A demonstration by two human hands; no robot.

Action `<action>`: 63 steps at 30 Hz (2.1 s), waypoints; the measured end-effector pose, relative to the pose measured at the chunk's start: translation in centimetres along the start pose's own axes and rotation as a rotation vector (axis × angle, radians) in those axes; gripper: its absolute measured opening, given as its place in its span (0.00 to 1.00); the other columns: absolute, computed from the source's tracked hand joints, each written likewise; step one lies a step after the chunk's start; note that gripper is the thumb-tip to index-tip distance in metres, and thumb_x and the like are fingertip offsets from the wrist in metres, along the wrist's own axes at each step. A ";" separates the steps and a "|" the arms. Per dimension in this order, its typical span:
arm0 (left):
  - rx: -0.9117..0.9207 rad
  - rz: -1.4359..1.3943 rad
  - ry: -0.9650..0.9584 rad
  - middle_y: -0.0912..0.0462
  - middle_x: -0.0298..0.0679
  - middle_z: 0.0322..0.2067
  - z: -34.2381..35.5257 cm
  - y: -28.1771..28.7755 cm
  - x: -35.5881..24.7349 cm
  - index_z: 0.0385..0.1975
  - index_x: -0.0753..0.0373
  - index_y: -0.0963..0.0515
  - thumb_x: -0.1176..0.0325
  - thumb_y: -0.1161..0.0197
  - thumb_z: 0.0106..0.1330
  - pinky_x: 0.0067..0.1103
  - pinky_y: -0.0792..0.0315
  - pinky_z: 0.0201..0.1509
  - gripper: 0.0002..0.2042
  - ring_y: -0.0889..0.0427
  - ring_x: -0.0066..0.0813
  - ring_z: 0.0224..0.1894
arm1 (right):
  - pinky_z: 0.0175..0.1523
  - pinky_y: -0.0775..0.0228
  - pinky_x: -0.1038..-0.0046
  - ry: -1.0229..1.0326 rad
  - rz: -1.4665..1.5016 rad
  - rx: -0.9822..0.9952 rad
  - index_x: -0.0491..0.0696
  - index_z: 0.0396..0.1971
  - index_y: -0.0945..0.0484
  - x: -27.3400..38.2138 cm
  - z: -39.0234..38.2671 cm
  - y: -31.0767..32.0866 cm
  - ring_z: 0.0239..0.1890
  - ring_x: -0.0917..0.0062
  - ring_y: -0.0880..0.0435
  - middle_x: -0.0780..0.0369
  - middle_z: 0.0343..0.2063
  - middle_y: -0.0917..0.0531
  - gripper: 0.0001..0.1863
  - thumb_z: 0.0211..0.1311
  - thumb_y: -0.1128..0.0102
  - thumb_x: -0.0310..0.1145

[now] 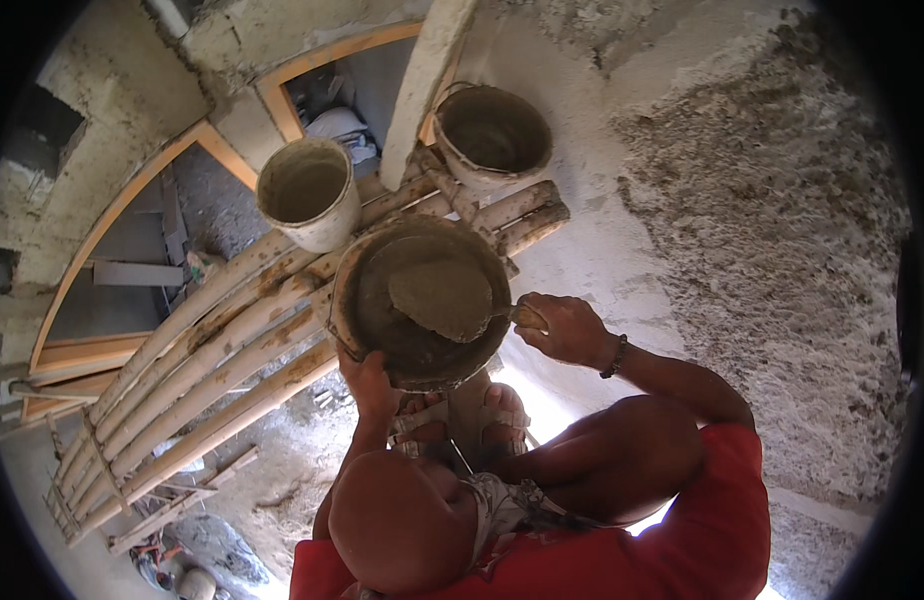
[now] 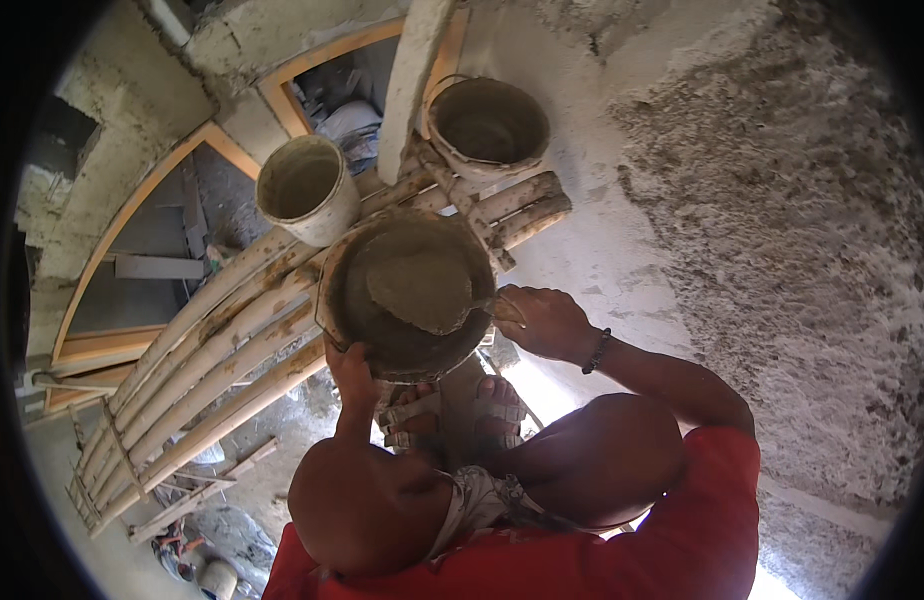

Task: The person applies wet plaster from a bucket onto a rough interior wall using a trowel and then smooths the surface with a long wooden board.

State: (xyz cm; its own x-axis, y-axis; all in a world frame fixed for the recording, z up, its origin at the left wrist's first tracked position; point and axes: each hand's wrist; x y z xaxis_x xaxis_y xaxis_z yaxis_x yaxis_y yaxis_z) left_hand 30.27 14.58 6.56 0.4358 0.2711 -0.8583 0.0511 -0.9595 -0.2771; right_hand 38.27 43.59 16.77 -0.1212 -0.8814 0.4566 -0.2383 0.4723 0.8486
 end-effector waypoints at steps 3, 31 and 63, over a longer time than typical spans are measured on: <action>0.009 0.047 -0.081 0.24 0.43 0.51 -0.4 -0.7 -0.7 0.58 0.67 0.34 0.79 0.50 0.51 0.27 0.30 0.56 0.28 0.24 0.35 0.51 | 0.40 0.25 0.56 -0.060 0.110 -0.008 0.47 0.46 0.29 2.2 -0.8 5.5 0.34 0.52 0.17 0.51 0.30 0.17 0.23 0.55 0.34 0.42; -0.045 0.056 -0.073 0.24 0.45 0.49 -0.3 -1.1 -0.2 0.59 0.69 0.36 0.81 0.50 0.50 0.25 0.29 0.53 0.30 0.23 0.35 0.47 | 0.35 0.24 0.68 0.058 -0.504 -0.098 0.47 0.48 0.25 0.4 -2.1 11.2 0.32 0.68 0.18 0.56 0.27 0.22 0.20 0.53 0.37 0.31; -0.009 -0.097 -0.062 0.26 0.45 0.53 -0.5 -0.8 -0.2 0.61 0.67 0.36 0.83 0.52 0.49 0.27 0.31 0.58 0.32 0.24 0.37 0.53 | 0.43 0.23 0.60 -0.039 0.128 0.058 0.45 0.50 0.28 2.2 -1.6 11.1 0.35 0.57 0.16 0.50 0.30 0.17 0.27 0.53 0.33 0.43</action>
State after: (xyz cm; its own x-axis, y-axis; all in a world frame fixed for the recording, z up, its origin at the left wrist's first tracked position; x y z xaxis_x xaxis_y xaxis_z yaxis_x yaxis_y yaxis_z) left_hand 30.56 15.28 7.14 0.3724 0.3662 -0.8528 0.0981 -0.9293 -0.3562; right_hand 36.91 46.92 27.64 -0.1918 -0.8139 0.5484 -0.2737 0.5810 0.7665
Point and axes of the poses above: each hand's wrist, its own z-axis towards the middle knuckle, its own y-axis out of the back of the hand, x = y × z
